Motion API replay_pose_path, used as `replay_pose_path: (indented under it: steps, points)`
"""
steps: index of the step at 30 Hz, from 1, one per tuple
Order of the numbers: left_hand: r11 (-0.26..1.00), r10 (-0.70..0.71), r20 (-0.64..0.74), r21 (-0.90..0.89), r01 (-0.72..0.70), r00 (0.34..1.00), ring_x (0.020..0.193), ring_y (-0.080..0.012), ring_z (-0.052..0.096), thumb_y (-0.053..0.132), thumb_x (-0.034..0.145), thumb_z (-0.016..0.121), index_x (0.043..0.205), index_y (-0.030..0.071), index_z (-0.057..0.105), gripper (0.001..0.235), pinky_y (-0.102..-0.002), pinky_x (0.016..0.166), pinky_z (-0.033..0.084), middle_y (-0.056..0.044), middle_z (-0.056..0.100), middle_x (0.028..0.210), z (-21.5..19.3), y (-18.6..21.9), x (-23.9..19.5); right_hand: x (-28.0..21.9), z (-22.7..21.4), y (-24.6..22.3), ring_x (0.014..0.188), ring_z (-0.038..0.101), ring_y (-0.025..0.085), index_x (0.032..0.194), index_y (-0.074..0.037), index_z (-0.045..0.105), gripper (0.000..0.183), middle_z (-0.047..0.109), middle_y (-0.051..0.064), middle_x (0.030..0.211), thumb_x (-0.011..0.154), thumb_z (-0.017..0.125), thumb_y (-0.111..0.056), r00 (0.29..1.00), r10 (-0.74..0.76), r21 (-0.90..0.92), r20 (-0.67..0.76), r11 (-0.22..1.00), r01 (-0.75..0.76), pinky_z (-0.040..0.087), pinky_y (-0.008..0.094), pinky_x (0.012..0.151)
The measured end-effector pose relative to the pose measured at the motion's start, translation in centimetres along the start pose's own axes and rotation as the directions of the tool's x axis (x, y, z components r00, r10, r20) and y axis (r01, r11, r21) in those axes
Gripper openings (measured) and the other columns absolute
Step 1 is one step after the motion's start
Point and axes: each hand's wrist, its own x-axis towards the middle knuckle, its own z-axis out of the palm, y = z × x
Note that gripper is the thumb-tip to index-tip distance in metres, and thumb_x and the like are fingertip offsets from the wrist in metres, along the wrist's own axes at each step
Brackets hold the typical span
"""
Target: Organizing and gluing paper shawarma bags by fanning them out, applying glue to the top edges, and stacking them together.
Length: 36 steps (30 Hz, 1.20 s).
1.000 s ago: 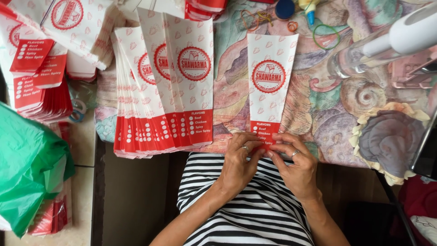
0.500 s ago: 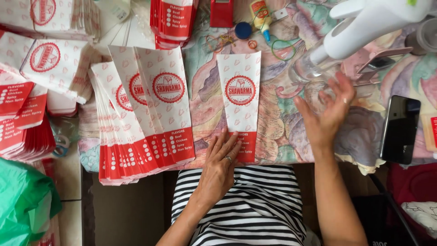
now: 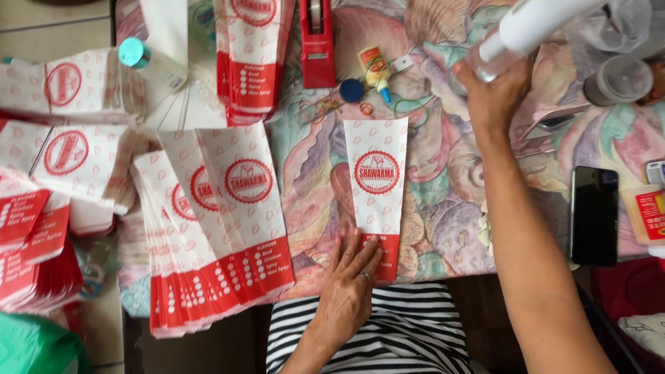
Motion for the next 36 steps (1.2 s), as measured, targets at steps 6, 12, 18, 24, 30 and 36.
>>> replay_pose_path:
  steps: [6, 12, 18, 24, 30, 36]
  points:
    - [0.999, 0.031, 0.025, -0.021, -0.031, 0.999, 0.149, -0.0461, 0.030, -0.004, 0.096, 0.048, 0.141, -0.007, 0.054, 0.045, -0.060, 0.123, 0.020, -0.021, 0.047, 0.154, 0.9, -0.1, 1.1, 9.7, -4.3, 4.6, 0.110, 0.072, 0.030, 0.118, -0.001, 0.061, 0.080, 0.072, 0.015, 0.119, 0.060, 0.116, -0.005, 0.979, 0.108, -0.457, -0.175, 0.872, -0.178, 0.056, 0.036, 0.093]
    - [0.997, 0.077, -0.027, -0.018, -0.077, 0.997, 0.144, -0.0479, 0.038, 0.009, 0.100, 0.060, 0.134, -0.003, 0.063, 0.036, -0.060, 0.122, 0.023, -0.020, 0.056, 0.147, 2.3, 0.2, 3.0, 11.1, -12.8, 6.4, 0.112, 0.073, 0.025, 0.119, -0.007, 0.063, 0.075, 0.071, 0.007, 0.124, 0.062, 0.110, -0.003, 0.978, 0.195, -0.453, -0.071, 0.867, -0.206, 0.064, 0.037, 0.085]
    - [0.988, 0.151, -0.012, -0.020, -0.151, 0.988, 0.141, -0.0479, 0.045, 0.012, 0.101, 0.059, 0.131, -0.003, 0.065, 0.034, -0.061, 0.119, 0.027, -0.022, 0.060, 0.143, 3.6, 1.3, 5.3, 9.0, -16.2, 6.4, 0.098, 0.067, 0.025, 0.117, -0.006, 0.060, 0.090, 0.071, 0.006, 0.114, 0.053, 0.119, -0.031, 0.988, 0.152, -0.746, -0.038, 0.654, -0.129, 0.053, 0.047, 0.071]
    - [0.979, 0.196, -0.001, 0.052, -0.195, 0.981, 0.139, -0.0475, 0.047, 0.016, 0.101, 0.059, 0.130, -0.002, 0.066, 0.034, -0.062, 0.119, 0.029, -0.021, 0.060, 0.143, 6.0, 2.1, 7.9, 7.6, -16.4, 7.8, 0.113, 0.058, 0.042, 0.129, 0.000, 0.052, 0.094, 0.059, 0.023, 0.126, 0.070, 0.122, -0.021, 0.996, 0.074, -0.709, 0.056, 0.705, -0.012, 0.051, 0.049, 0.084]
    - [0.965, 0.261, -0.007, 0.022, -0.260, 0.965, 0.136, -0.0495, 0.048, 0.019, 0.099, 0.063, 0.126, -0.001, 0.069, 0.033, -0.064, 0.116, 0.034, -0.019, 0.062, 0.140, 8.1, 3.0, 7.6, 7.4, -17.2, 9.3, 0.116, 0.058, 0.042, 0.131, 0.003, 0.055, 0.094, 0.060, 0.026, 0.127, 0.075, 0.122, -0.033, 0.991, 0.127, -0.781, 0.043, 0.623, -0.046, 0.047, 0.045, 0.095]
    - [0.966, 0.234, -0.116, -0.083, -0.245, 0.965, 0.142, -0.0433, 0.048, 0.024, 0.101, 0.070, 0.133, 0.005, 0.063, 0.038, -0.058, 0.121, 0.035, -0.018, 0.056, 0.146, 7.5, 2.7, 6.9, 5.3, -23.8, 12.0, 0.117, 0.049, 0.043, 0.145, 0.008, 0.055, 0.036, 0.059, 0.025, 0.139, 0.119, 0.077, 0.017, 0.969, -0.016, -0.366, 0.247, 0.924, 0.108, 0.045, 0.064, 0.087]
